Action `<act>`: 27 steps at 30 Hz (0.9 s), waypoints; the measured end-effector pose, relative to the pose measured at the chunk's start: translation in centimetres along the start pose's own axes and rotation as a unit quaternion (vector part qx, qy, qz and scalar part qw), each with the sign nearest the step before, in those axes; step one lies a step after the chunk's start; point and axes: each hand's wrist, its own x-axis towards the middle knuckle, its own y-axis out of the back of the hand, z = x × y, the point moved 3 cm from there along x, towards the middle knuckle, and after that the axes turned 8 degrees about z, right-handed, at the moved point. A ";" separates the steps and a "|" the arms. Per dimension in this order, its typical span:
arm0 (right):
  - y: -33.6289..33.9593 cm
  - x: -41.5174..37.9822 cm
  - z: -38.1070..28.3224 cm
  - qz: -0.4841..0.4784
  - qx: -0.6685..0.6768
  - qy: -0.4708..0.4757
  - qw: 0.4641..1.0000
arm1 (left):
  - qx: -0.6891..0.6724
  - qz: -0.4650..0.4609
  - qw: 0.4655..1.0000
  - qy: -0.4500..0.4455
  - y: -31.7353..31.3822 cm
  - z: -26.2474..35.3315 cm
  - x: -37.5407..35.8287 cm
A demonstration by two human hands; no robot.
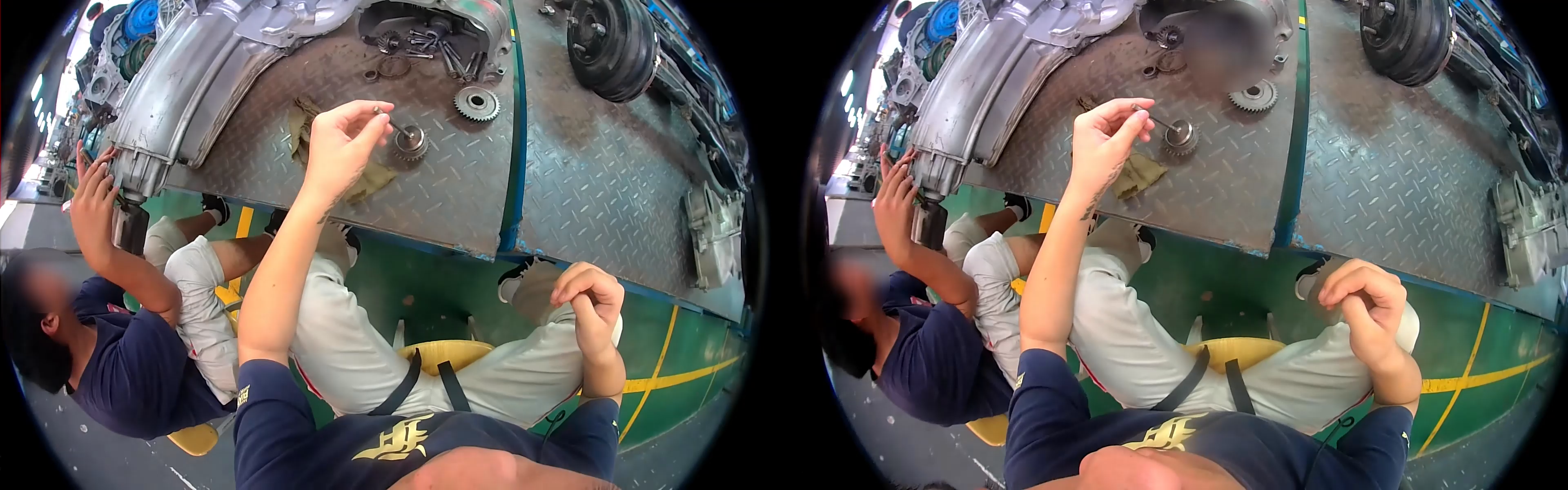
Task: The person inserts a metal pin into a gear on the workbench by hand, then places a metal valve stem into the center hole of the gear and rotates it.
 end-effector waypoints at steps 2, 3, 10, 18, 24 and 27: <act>0.0 0.0 0.0 -0.002 -0.001 0.004 1.000 | 0.003 0.001 1.000 -0.002 -0.1 -0.2 0.0; 0.0 0.1 -0.2 -0.004 -0.001 0.006 1.000 | 0.012 0.002 1.000 0.001 -0.2 0.0 -0.1; -0.1 0.1 -0.2 -0.002 0.005 -0.005 1.000 | 0.042 -0.013 0.999 0.003 -0.5 0.4 -0.2; -0.2 0.1 -0.2 -0.003 -0.002 -0.005 1.000 | 0.044 -0.039 0.998 0.004 -0.9 0.1 -0.4; -0.1 0.0 -0.1 -0.004 -0.009 -0.004 1.000 | 0.036 -0.035 0.999 0.002 -1.1 0.4 -0.7; -0.1 0.0 -0.1 -0.001 -0.008 -0.006 1.000 | 0.032 -0.032 0.999 0.002 -1.2 0.2 -0.7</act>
